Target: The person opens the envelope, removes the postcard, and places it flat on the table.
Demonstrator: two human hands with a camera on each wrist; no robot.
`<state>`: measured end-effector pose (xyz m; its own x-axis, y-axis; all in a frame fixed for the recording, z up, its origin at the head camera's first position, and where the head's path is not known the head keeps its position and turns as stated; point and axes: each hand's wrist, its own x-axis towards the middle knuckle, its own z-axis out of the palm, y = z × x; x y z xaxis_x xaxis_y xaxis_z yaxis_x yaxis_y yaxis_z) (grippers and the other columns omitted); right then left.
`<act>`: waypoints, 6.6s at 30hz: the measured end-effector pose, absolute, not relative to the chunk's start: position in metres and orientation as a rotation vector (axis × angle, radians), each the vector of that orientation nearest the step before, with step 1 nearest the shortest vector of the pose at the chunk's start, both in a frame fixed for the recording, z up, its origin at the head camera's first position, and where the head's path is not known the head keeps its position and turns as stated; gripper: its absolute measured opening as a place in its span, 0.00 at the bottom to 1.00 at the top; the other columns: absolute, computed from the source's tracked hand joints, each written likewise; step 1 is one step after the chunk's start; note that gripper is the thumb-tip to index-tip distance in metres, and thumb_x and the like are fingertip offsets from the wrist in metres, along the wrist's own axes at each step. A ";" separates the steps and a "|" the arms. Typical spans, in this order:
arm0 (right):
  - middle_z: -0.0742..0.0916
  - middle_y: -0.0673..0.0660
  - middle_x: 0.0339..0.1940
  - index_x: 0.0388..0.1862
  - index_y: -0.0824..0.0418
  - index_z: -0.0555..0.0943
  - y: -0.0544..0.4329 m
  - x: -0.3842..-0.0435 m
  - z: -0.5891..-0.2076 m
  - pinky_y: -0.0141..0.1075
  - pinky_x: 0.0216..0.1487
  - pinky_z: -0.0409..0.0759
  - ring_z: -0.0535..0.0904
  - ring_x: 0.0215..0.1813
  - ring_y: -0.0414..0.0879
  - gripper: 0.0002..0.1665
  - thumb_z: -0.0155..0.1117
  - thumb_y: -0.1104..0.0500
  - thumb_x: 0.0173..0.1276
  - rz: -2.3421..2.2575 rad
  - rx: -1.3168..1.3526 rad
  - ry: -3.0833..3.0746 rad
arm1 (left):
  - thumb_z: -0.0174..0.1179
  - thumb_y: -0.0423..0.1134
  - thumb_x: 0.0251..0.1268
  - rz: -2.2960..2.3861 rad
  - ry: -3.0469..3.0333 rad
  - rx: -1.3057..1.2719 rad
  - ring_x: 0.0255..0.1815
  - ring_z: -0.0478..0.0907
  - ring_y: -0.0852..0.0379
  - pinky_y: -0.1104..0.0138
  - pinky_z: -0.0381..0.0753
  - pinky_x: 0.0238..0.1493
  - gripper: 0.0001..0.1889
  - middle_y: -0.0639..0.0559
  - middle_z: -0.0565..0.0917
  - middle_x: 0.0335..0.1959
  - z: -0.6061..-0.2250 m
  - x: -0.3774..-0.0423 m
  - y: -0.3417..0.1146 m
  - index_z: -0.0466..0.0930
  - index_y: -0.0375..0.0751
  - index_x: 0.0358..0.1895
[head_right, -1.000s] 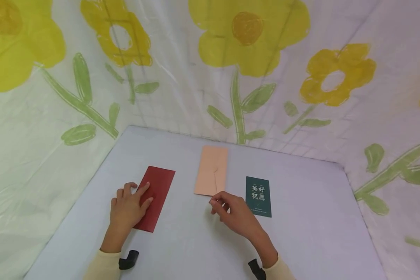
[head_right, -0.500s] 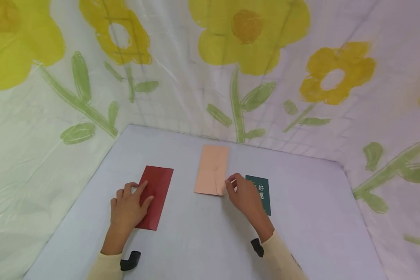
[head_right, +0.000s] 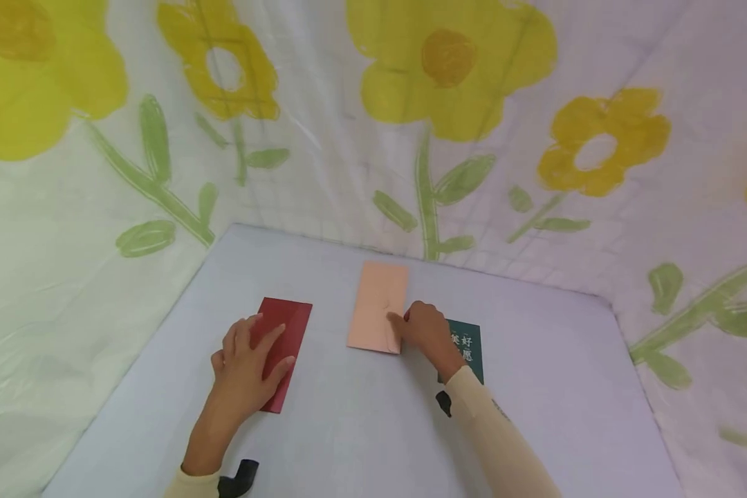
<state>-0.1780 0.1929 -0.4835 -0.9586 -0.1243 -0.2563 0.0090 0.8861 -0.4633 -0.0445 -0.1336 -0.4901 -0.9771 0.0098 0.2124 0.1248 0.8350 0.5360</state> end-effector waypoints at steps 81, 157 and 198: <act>0.84 0.41 0.34 0.79 0.51 0.63 0.170 -0.011 -0.413 0.31 0.22 0.71 0.71 0.22 0.31 0.48 0.77 0.42 0.69 -1.150 -0.194 3.203 | 0.63 0.45 0.80 -1.950 -2.159 -0.326 0.23 0.76 0.62 0.69 0.73 0.24 0.04 0.57 0.81 0.30 -0.440 -0.027 -0.021 0.81 0.53 0.50; 0.80 0.46 0.63 0.50 0.47 0.86 0.206 -0.015 -0.419 0.34 0.33 0.84 0.86 0.43 0.42 0.07 0.68 0.59 0.79 -1.718 -0.150 2.987 | 0.57 0.41 0.84 -2.182 -2.151 -0.506 0.30 0.85 0.53 0.62 0.83 0.38 0.06 0.51 0.87 0.39 -0.438 -0.032 -0.036 0.81 0.50 0.54; 0.87 0.46 0.51 0.46 0.55 0.84 0.232 -0.017 -0.414 0.30 0.47 0.83 0.82 0.56 0.39 0.06 0.65 0.54 0.81 -1.628 -0.024 2.955 | 0.61 0.40 0.81 -2.010 -2.200 -0.488 0.24 0.84 0.55 0.67 0.76 0.25 0.06 0.53 0.87 0.40 -0.452 -0.040 -0.051 0.83 0.50 0.54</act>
<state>-0.0166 0.2320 -0.4144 -0.9730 0.0988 0.2086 -0.1236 0.5403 -0.8323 -0.0403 -0.0514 -0.4516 -0.9406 0.1539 0.3028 0.3154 0.0649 0.9467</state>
